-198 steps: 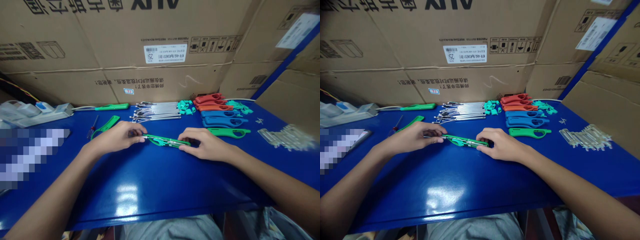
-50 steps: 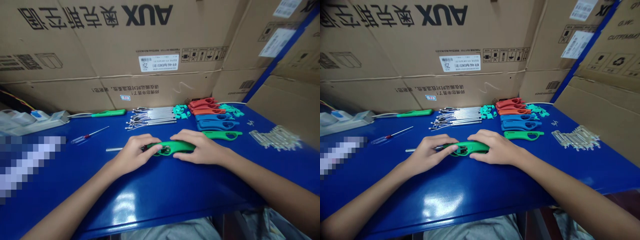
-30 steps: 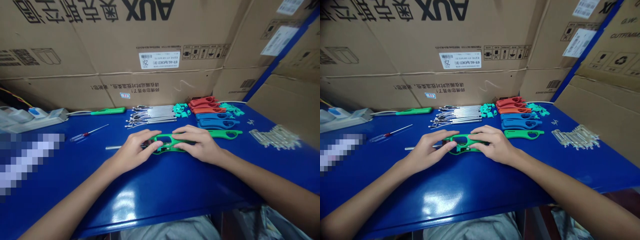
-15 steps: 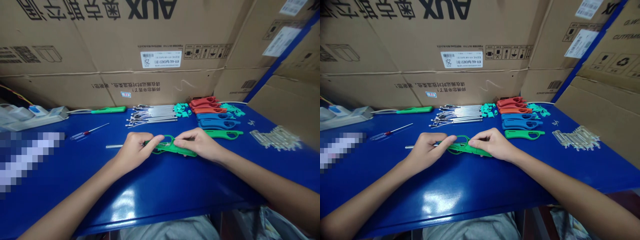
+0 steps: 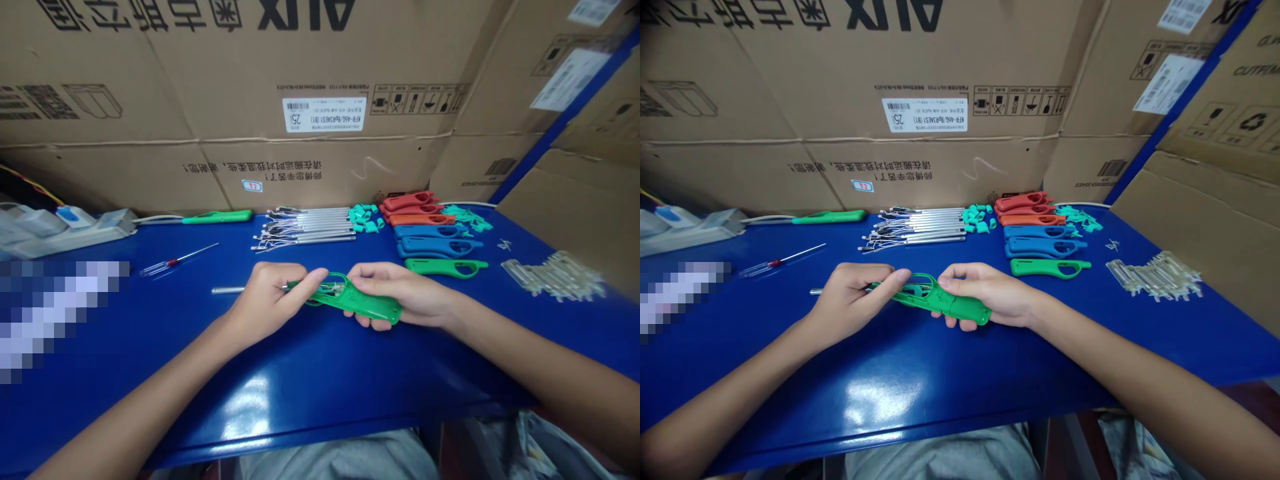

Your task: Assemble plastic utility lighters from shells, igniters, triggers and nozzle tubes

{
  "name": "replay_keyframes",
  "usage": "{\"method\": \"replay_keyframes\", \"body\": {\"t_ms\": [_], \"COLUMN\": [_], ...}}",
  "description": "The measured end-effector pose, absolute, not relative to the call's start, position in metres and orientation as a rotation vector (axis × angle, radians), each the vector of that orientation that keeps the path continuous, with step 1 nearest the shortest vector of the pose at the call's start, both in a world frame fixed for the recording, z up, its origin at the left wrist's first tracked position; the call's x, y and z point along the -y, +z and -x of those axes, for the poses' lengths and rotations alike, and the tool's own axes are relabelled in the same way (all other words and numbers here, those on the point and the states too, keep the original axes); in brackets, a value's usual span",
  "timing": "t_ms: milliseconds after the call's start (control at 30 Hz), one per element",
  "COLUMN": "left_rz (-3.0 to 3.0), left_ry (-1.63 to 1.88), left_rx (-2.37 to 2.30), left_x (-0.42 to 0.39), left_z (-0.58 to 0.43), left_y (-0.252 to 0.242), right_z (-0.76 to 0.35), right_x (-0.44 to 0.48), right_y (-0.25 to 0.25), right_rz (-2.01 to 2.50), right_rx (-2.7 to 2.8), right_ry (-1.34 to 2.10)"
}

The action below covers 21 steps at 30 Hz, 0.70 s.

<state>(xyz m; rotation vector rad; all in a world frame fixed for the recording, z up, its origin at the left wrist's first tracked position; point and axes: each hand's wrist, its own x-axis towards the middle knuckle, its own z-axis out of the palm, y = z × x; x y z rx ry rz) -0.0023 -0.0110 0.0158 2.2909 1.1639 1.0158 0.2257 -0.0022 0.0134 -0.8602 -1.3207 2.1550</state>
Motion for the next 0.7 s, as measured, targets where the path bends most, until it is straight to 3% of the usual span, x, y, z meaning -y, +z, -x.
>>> {"method": "replay_keyframes", "body": {"t_ms": [433,700], "left_rz": [-2.383,-2.473], "left_ry": [1.047,1.061], "left_rx": [-1.054,-0.872], "left_x": [0.0106,0.0095], "left_z": [0.0047,0.0049], "left_y": [0.0154,0.0174], "right_z": [-0.2262,-0.2296], "right_x": [0.0013,-0.0013], "right_y": [0.0145,0.0071], "right_rz": [0.848,0.756], "right_rx": [1.324,1.144], "right_ry": [2.192,2.484]}}
